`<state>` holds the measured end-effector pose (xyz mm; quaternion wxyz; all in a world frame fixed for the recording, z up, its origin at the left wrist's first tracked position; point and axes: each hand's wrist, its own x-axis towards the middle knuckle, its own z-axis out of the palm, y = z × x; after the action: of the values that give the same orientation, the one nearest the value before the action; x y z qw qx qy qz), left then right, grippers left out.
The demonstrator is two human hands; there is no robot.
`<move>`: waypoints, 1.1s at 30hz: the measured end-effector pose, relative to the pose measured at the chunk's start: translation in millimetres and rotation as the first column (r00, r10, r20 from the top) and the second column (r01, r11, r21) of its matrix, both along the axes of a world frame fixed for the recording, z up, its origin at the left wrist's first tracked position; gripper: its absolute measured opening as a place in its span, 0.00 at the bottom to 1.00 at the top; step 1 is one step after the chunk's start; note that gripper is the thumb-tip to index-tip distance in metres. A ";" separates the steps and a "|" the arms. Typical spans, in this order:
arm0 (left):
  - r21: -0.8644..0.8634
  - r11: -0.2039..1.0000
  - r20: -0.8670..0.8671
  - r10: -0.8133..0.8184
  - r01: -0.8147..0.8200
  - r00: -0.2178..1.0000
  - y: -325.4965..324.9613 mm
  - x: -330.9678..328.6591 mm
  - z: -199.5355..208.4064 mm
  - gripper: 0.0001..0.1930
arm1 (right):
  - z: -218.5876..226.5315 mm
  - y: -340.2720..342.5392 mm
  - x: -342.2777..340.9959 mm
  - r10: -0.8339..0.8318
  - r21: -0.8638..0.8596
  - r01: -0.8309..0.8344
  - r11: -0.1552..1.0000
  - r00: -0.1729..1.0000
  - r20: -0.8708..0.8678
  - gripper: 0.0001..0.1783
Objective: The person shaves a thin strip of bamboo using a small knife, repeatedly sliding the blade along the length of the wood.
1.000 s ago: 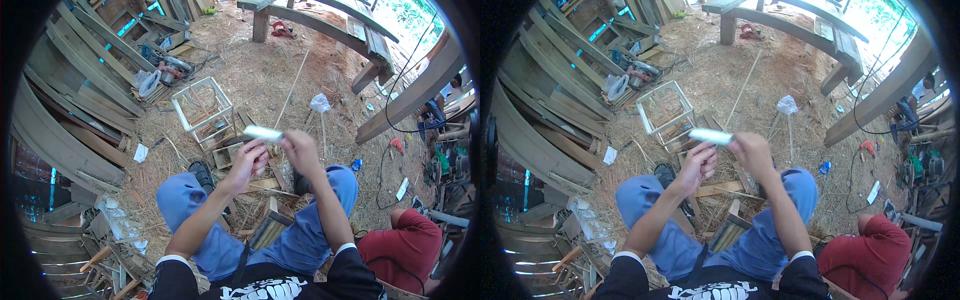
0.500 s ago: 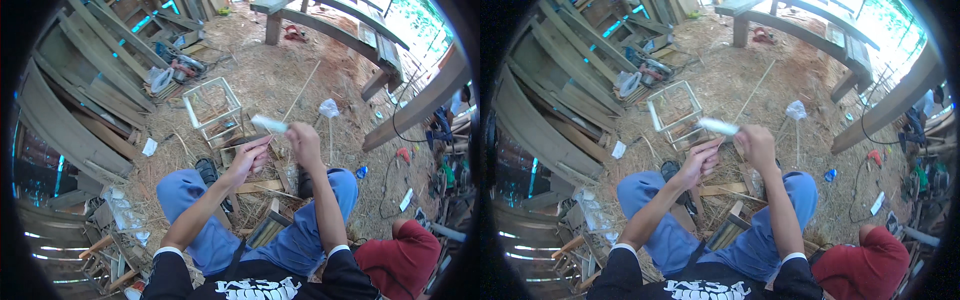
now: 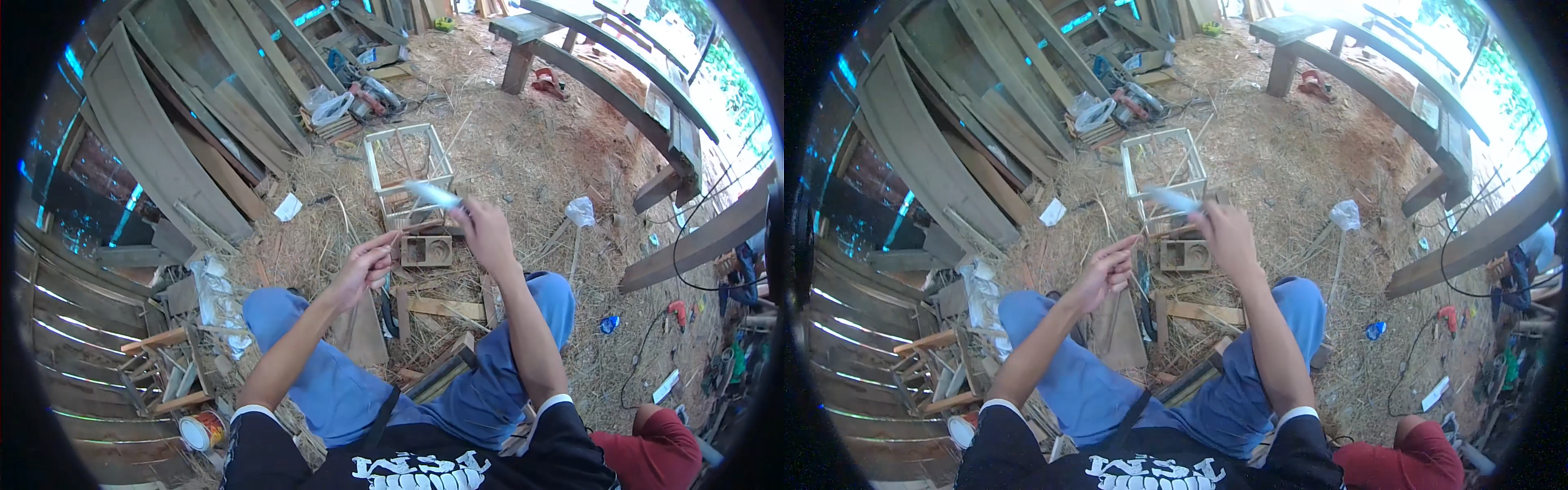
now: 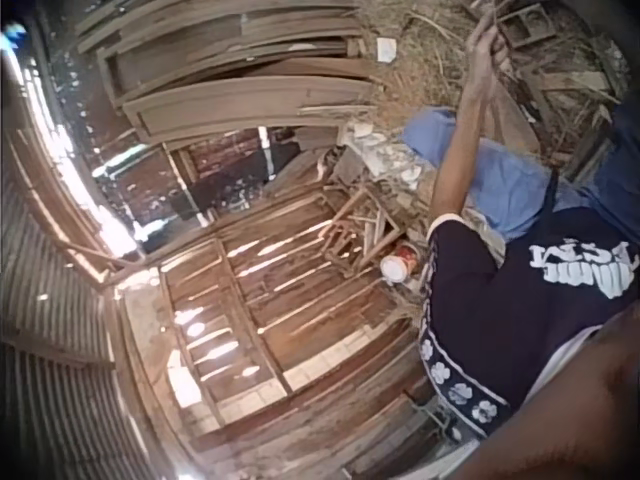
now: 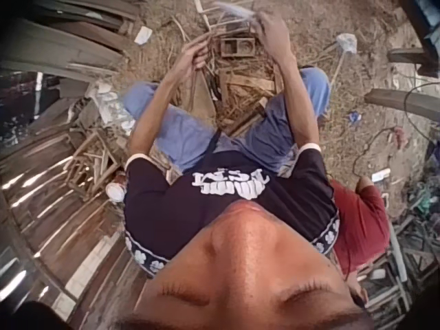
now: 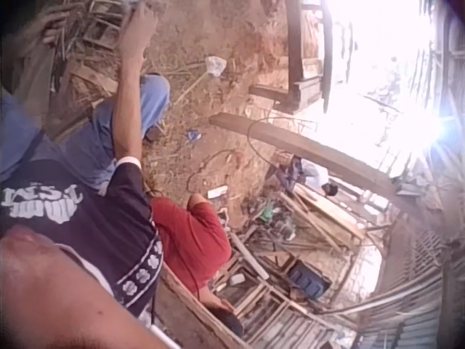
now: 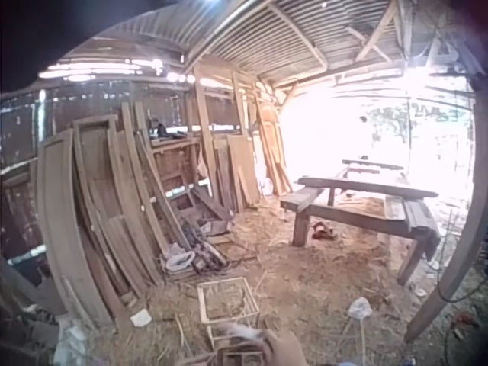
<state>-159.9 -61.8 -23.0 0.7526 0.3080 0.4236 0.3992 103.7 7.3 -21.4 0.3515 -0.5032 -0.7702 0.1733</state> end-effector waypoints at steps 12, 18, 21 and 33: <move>-0.017 0.999 0.110 0.040 -0.038 0.993 -7.3 -93.2 -68.5 0.21 | -63.4 -13.2 -108.5 0.142 -0.148 -0.148 0.978 0.989 -0.050 0.12; -0.035 0.975 0.154 0.222 -0.219 0.963 -2.9 -147.1 -73.0 0.18 | -80.6 5.1 -203.9 -0.012 -0.432 -0.057 0.900 0.988 -0.154 0.13; -0.112 0.952 0.181 0.302 -0.286 0.936 -11.3 -171.4 -80.3 0.19 | -91.5 -14.1 -247.6 0.305 -0.155 -0.338 0.928 0.931 -0.201 0.14; -0.132 0.917 0.214 0.396 -0.376 0.893 -67.1 -213.1 -91.9 0.21 | -86.8 -21.1 -282.5 0.554 0.119 -0.570 0.813 0.820 0.144 0.18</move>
<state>-373.0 -128.8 -114.9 0.7160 0.1350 0.4006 0.5556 -178.9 -13.8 -108.3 0.2830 -0.2318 -0.9126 0.1824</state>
